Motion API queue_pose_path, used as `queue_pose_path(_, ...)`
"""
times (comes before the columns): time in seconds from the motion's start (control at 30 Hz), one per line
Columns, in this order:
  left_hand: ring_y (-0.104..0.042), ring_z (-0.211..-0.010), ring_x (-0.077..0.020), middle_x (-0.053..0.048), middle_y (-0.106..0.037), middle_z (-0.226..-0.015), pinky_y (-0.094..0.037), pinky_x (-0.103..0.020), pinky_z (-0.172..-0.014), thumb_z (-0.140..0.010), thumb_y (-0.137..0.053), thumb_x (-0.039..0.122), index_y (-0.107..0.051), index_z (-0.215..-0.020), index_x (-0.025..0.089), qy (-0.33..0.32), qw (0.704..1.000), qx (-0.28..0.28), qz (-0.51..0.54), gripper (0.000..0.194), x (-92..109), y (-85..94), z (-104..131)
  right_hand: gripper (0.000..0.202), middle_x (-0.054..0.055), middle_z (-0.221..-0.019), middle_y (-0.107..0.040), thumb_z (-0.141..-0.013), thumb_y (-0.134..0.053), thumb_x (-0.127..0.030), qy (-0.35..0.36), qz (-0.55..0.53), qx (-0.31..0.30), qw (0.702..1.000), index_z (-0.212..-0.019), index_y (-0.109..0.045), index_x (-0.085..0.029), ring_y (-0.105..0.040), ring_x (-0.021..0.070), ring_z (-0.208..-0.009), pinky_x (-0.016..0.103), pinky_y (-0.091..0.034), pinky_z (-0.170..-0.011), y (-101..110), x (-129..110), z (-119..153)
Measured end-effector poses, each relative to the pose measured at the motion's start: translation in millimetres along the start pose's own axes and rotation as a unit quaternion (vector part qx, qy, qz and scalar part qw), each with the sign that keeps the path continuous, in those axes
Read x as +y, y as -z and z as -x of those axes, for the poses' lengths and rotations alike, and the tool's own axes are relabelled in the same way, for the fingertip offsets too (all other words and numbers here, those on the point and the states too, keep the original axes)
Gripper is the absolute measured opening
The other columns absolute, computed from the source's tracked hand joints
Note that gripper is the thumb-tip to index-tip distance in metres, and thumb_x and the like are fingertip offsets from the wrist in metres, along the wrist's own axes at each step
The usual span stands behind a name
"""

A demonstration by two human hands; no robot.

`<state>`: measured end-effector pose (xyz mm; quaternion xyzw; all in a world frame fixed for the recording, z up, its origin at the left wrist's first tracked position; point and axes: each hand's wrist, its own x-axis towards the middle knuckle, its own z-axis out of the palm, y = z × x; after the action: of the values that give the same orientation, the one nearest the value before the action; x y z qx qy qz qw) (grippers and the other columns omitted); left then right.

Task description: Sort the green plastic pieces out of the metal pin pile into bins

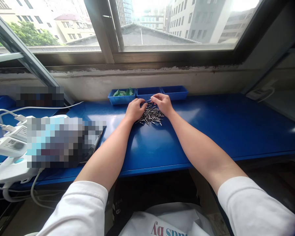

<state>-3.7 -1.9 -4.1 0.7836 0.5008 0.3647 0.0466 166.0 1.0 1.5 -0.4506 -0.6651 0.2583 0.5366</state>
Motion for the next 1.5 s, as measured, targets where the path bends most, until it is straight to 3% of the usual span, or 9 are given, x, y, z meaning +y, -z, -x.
queue_pose_path(0.1,-0.054,-0.106,-0.0254,-0.011,-0.06,-0.111,-0.041,-0.035,-0.094,-0.085,-0.048,0.041,-0.059,-0.113,0.017,0.038,0.999,0.003,-0.024,0.039,-5,-1.9,-1,0.032,0.007,-0.097,-0.067,-0.081,-0.052,-0.039,0.007,0.103,0.063,0.993,-0.101,-0.065,-0.016,-0.06,0.0212,-0.092,0.035,-0.047,-0.085,7,2,-1)
queue_pose_path(0.23,-0.052,-0.11,-0.0258,-0.011,-0.059,-0.116,-0.038,-0.035,-0.097,-0.085,-0.045,0.043,-0.056,-0.116,0.016,0.084,0.995,-0.031,-0.044,0.042,-9,-3.3,-1,0.043,0.011,-0.12,-0.059,-0.083,-0.048,-0.031,-0.019,0.279,0.107,0.954,-0.121,-0.055,-0.014,-0.045,0.0287,-0.114,0.046,-0.036,-0.099,15,8,-3)
queue_pose_path(0.37,-0.052,-0.11,-0.0251,-0.011,-0.059,-0.115,-0.039,-0.035,-0.096,-0.085,-0.044,0.045,-0.056,-0.114,0.016,0.09,0.992,-0.063,-0.057,0.043,-9,-3.1,0,0.05,0.011,-0.134,-0.048,-0.081,-0.049,-0.029,-0.045,0.349,0.102,0.93,-0.129,-0.049,-0.013,-0.038,0.033,-0.118,0.051,-0.035,-0.097,18,17,-5)
queue_pose_path(0.63,-0.055,-0.105,-0.0257,-0.012,-0.06,-0.11,-0.041,-0.034,-0.093,-0.084,-0.044,0.046,-0.06,-0.106,0.015,0.086,0.991,-0.078,-0.066,0.041,-9,-3.5,-1,0.058,0.014,-0.146,-0.028,-0.078,-0.057,-0.034,-0.092,0.386,0.065,0.915,-0.132,-0.044,-0.016,-0.034,0.0366,-0.117,0.055,-0.035,-0.092,17,22,-6)
queue_pose_path(0.7,-0.055,-0.105,-0.0256,-0.013,-0.06,-0.11,-0.041,-0.034,-0.093,-0.085,-0.044,0.046,-0.06,-0.107,0.015,0.083,0.991,-0.083,-0.065,0.042,-10,-4.3,-1,0.055,0.015,-0.145,-0.028,-0.079,-0.056,-0.036,-0.075,0.381,0.075,0.918,-0.13,-0.046,-0.016,-0.033,0.0367,-0.118,0.055,-0.034,-0.093,16,20,-5)
queue_pose_path(0.8,-0.055,-0.105,-0.0256,-0.013,-0.061,-0.111,-0.041,-0.034,-0.093,-0.085,-0.044,0.047,-0.06,-0.108,0.014,0.073,0.991,-0.094,-0.062,0.044,-11,-5.8,-1,0.041,0.016,-0.134,-0.039,-0.083,-0.05,-0.034,-0.024,0.369,0.092,0.925,-0.119,-0.054,-0.015,-0.034,0.0345,-0.117,0.053,-0.033,-0.096,12,15,-4)
queue_pose_path(0.93,-0.056,-0.104,-0.0258,-0.013,-0.062,-0.111,-0.041,-0.033,-0.091,-0.085,-0.044,0.049,-0.061,-0.109,0.015,0.06,0.99,-0.109,-0.063,0.045,-12,-6.2,-1,0.025,0.012,-0.104,-0.056,-0.082,-0.051,-0.032,0.027,0.347,0.01,0.938,-0.096,-0.065,-0.016,-0.044,0.0296,-0.107,0.045,-0.037,-0.095,4,9,-1)
queue_pose_path(1.17,-0.057,-0.103,-0.0254,-0.011,-0.064,-0.109,-0.042,-0.033,-0.09,-0.082,-0.048,0.044,-0.063,-0.106,0.016,0.056,0.99,-0.115,-0.063,0.039,-10,-4.1,-1,0.033,0.011,-0.096,-0.059,-0.078,-0.057,-0.045,-0.024,0.345,-0.127,0.93,-0.092,-0.069,-0.017,-0.053,0.026,-0.096,0.037,-0.042,-0.087,-4,16,1)
queue_pose_path(1.5,-0.058,-0.1,-0.0244,-0.009,-0.066,-0.108,-0.045,-0.031,-0.085,-0.082,-0.048,0.046,-0.063,-0.107,0.019,0.069,0.987,-0.127,-0.073,0.04,-4,-1.0,1,0.02,0.006,-0.088,-0.065,-0.08,-0.057,-0.034,-0.013,0.311,-0.14,0.94,-0.08,-0.069,-0.017,-0.058,0.0176,-0.081,0.026,-0.043,-0.073,-1,15,-1)
